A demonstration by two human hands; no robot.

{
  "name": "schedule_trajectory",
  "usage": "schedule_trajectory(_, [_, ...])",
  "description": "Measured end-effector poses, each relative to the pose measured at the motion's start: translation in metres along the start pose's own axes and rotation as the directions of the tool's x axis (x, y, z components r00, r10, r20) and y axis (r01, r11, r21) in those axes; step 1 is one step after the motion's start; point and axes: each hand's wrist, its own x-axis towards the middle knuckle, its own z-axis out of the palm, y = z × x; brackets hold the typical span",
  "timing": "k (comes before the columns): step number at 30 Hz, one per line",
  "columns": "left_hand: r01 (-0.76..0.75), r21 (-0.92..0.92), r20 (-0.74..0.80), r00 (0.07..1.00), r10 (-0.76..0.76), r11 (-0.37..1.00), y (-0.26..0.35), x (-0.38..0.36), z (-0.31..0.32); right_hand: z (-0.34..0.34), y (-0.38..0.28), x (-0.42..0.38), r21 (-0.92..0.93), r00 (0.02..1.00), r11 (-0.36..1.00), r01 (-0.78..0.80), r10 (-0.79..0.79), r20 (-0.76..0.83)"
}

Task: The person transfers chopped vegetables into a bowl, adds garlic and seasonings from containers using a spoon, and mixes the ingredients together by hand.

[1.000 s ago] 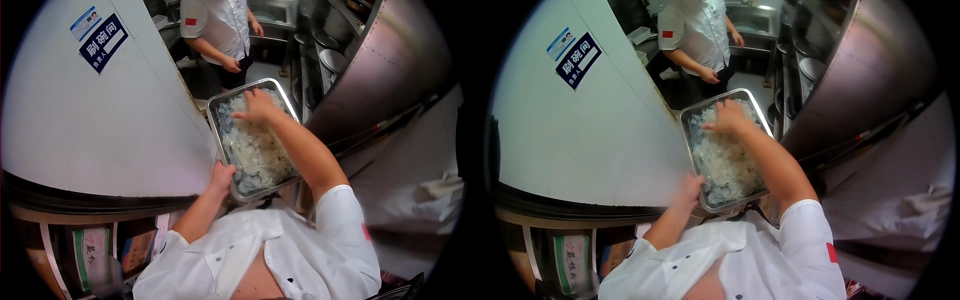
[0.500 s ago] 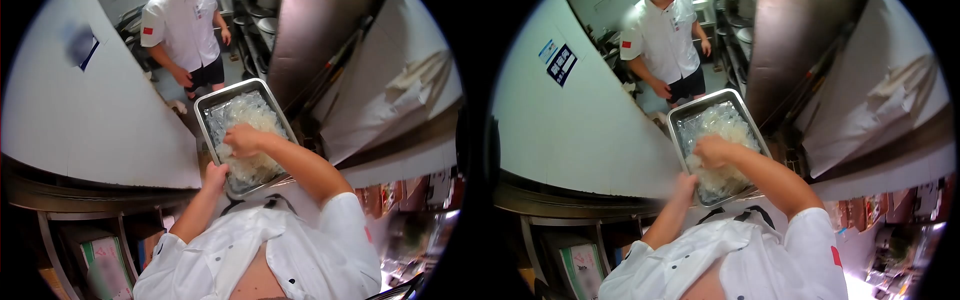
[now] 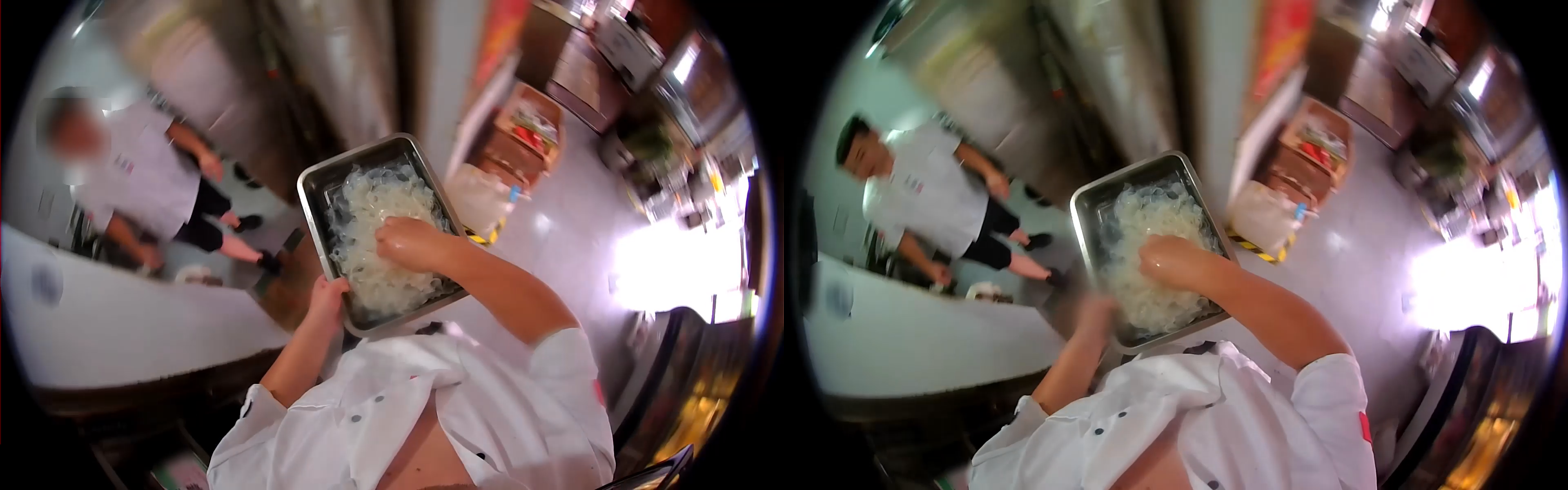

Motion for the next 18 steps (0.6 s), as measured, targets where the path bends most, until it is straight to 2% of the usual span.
schedule_trajectory(2, [0.006,0.034,0.112,0.994,-0.01,0.999,-0.038,0.018,0.053,-0.01,0.013,-0.089,0.06,0.991,0.991,-0.121,0.118,0.061])
schedule_trajectory(5, [0.03,0.138,0.259,0.964,-0.065,0.99,-0.054,0.019,0.139,-0.044,0.019,-0.191,0.128,0.952,0.949,-0.289,0.271,0.14])
schedule_trajectory(8, [0.039,0.259,0.388,0.911,-0.14,0.965,-0.055,0.002,0.241,-0.102,0.029,-0.295,0.193,0.859,0.837,-0.512,0.505,0.087])
schedule_trajectory(9, [0.059,0.308,0.41,0.892,-0.188,0.95,-0.06,0.005,0.27,-0.102,0.038,-0.327,0.197,0.766,0.747,-0.635,0.642,0.036])
schedule_trajectory(11, [0.088,0.4,0.443,0.853,-0.276,0.912,-0.07,0.013,0.328,-0.094,0.062,-0.386,0.223,0.518,0.518,-0.826,0.853,-0.06])
schedule_trajectory(12, [0.063,0.434,0.487,0.823,-0.293,0.899,-0.068,0.017,0.34,-0.091,0.065,-0.392,0.207,0.43,0.432,-0.878,0.901,-0.053])
schedule_trajectory(14, [0.014,0.487,0.56,0.763,-0.324,0.874,-0.069,0.008,0.407,-0.097,0.092,-0.433,0.169,0.258,0.26,-0.951,0.966,-0.034])
schedule_trajectory(17, [0.039,0.467,0.602,0.718,-0.35,0.883,-0.07,0.013,0.493,-0.102,0.145,-0.475,0.134,-0.001,0.001,-0.991,1.0,-0.013])
schedule_trajectory(18, [0.037,0.46,0.619,0.702,-0.351,0.887,-0.074,0.022,0.52,-0.108,0.161,-0.486,0.132,-0.032,-0.031,-0.991,0.999,-0.006])
